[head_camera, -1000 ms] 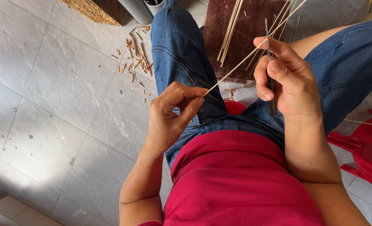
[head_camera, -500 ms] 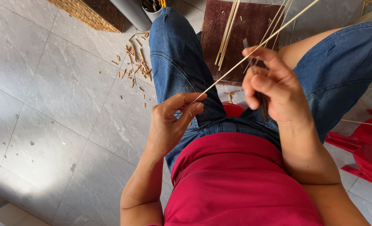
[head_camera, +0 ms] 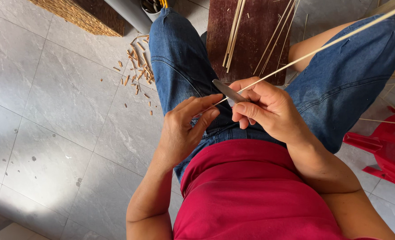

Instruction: The person sits on the floor and uses a knife to sharpen thin bamboo sticks one by one. They hold each stick with the left hand and shave the tip with the right hand, then place the finished sticks on a wooden board.

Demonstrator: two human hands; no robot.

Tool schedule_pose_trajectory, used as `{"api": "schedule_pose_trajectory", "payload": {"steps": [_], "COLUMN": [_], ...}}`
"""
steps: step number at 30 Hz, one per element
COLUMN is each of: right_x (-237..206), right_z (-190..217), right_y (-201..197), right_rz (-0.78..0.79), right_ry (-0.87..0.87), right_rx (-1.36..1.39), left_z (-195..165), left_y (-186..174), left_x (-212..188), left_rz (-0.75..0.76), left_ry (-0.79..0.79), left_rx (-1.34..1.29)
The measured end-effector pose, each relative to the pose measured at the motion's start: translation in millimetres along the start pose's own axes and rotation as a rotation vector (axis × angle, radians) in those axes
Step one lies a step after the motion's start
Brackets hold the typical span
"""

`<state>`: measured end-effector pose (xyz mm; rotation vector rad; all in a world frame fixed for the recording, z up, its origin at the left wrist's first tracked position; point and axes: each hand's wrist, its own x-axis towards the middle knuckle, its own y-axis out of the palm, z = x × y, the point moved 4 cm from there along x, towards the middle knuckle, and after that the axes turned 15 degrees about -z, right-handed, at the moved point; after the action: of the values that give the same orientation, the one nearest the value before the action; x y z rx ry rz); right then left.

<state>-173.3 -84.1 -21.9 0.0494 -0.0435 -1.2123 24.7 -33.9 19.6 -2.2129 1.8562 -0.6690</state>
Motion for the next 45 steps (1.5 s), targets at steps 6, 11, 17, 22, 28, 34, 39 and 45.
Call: {"api": "schedule_pose_trajectory", "payload": {"steps": [6, 11, 17, 22, 28, 34, 39, 45], "right_x": [-3, -7, -12, -11, -9, -8, -8, -13], "right_z": [7, 6, 3, 5, 8, 9, 10, 13], "right_y": [0, -4, -3, -2, -8, -21, -37, -27], "right_rz": [-0.027, -0.057, -0.056, -0.046, -0.08, -0.084, -0.189, -0.13], "right_ry": [-0.054, -0.037, -0.053, -0.088, -0.046, -0.057, -0.043, -0.153], "right_rx": [0.035, 0.028, 0.063, 0.045, 0.097, 0.131, 0.18, 0.124], "left_z": [0, -1, -1, -1, 1, 4, 7, 9], "left_y": [23, 32, 30, 28, 25, 20, 12, 11], "left_x": [5, -3, -11, -14, -21, -26, -29, -22], "left_rz": [-0.045, -0.084, -0.106, -0.118, -0.11, -0.097, -0.093, 0.103], "left_ry": [-0.15, -0.134, -0.116, -0.082, -0.098, -0.07, -0.042, -0.253], "left_rx": [-0.193, -0.256, -0.255, -0.237, -0.253, -0.239, -0.189, -0.234]}}
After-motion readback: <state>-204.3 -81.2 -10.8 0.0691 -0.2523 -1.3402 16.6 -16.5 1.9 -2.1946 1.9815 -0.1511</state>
